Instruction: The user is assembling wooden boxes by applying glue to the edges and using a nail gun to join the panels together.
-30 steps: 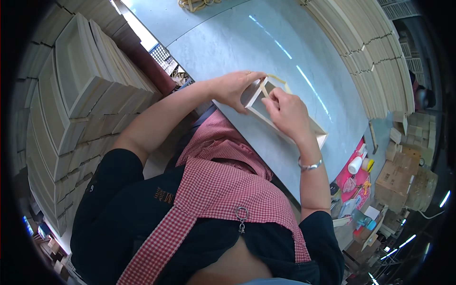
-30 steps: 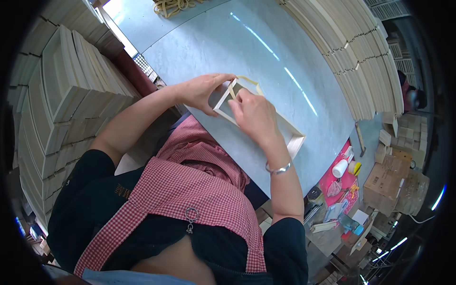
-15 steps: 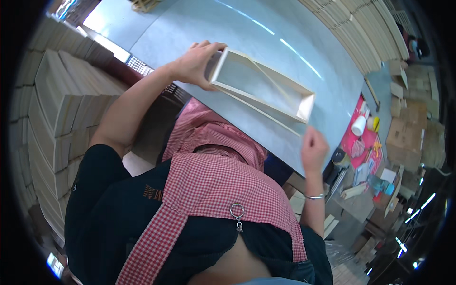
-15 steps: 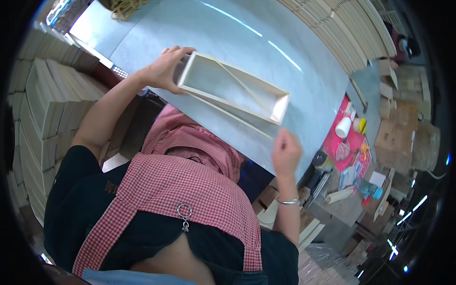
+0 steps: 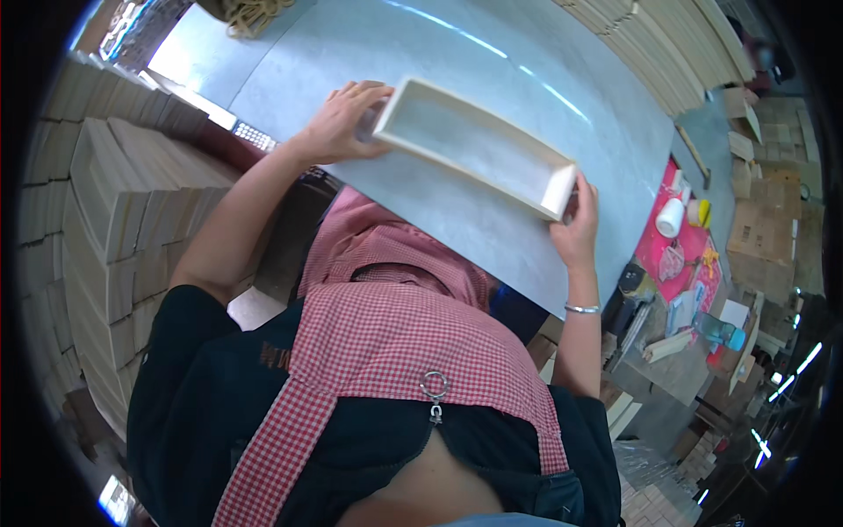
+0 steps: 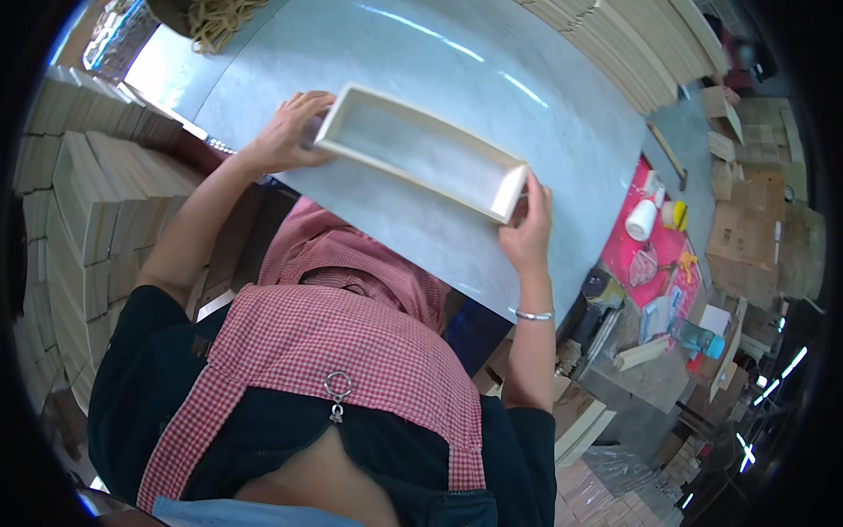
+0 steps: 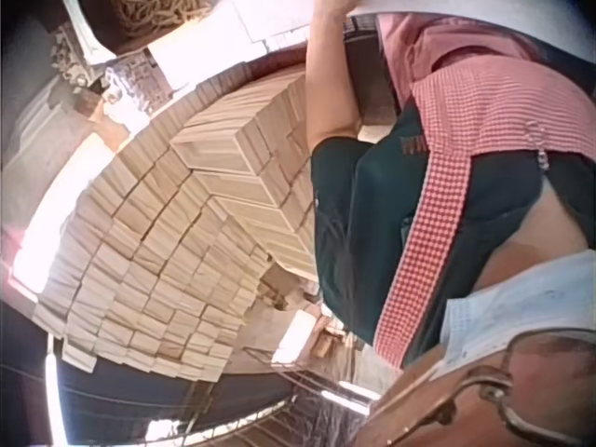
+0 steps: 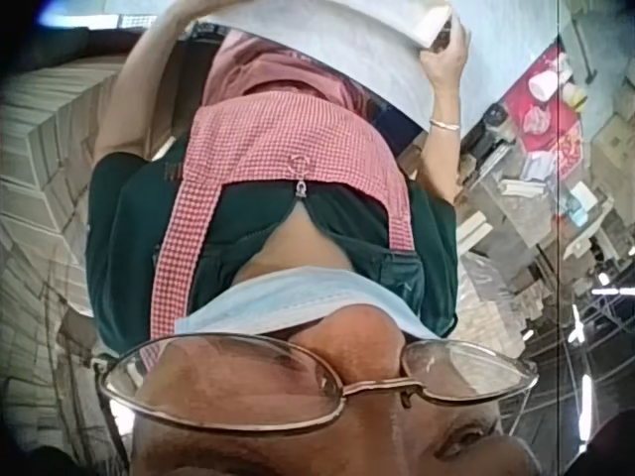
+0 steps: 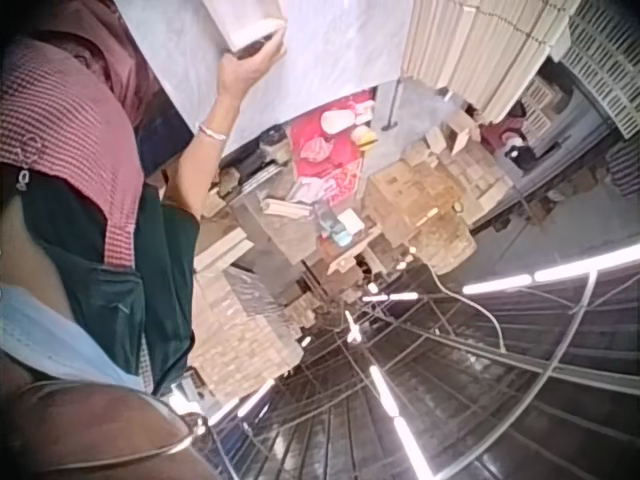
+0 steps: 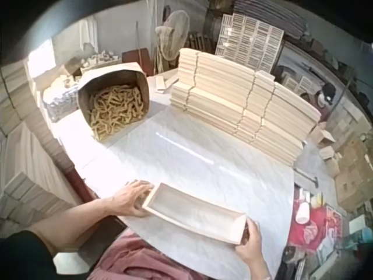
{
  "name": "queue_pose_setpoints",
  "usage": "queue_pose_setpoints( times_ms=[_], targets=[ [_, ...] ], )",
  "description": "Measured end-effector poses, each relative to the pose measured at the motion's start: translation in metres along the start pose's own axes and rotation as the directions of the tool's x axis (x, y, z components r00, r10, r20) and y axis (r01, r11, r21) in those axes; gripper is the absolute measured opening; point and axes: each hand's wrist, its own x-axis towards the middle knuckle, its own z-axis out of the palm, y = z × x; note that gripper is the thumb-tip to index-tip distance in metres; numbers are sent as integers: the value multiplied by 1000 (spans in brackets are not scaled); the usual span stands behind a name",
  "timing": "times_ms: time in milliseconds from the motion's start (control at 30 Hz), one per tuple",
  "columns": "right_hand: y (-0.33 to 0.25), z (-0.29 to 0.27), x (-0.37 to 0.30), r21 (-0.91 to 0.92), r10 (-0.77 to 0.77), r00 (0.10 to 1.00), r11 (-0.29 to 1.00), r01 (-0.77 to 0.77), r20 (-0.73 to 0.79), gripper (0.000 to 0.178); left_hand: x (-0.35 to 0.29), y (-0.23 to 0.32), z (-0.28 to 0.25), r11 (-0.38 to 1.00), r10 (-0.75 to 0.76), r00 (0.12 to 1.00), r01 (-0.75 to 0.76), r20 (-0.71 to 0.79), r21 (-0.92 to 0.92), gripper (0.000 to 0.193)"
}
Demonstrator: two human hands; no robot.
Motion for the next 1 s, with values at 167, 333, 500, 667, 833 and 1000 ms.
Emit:
queue_pose_setpoints(
  times_ms=[167,333,500,667,833,1000],
  targets=[
    [-4,-10,-20,-19,67,996,998,-68,-51,78,-1,16,-3,991,102,994,-106,-45,-82,42],
    [1,-4,-18,4,64,996,998,-64,-59,78,3,28,-1,548,-400,894,410,202,-729,29],
    [2,-1,-23,56,97,991,994,-93,-91,75,8,25,8,731,-382,917,377,116,-569,17],
    [34,15,-24,270,130,973,960,-75,-192,61,14,24,13,935,-259,966,245,-23,-258,12],
    [22,5,-10,230,159,919,970,-77,-362,47,-5,29,6,778,-406,913,326,-34,-536,21],
    [82,-92,-2,-258,25,690,917,-304,-724,35,-18,48,1,708,-463,880,294,-107,-643,29]
  ],
)
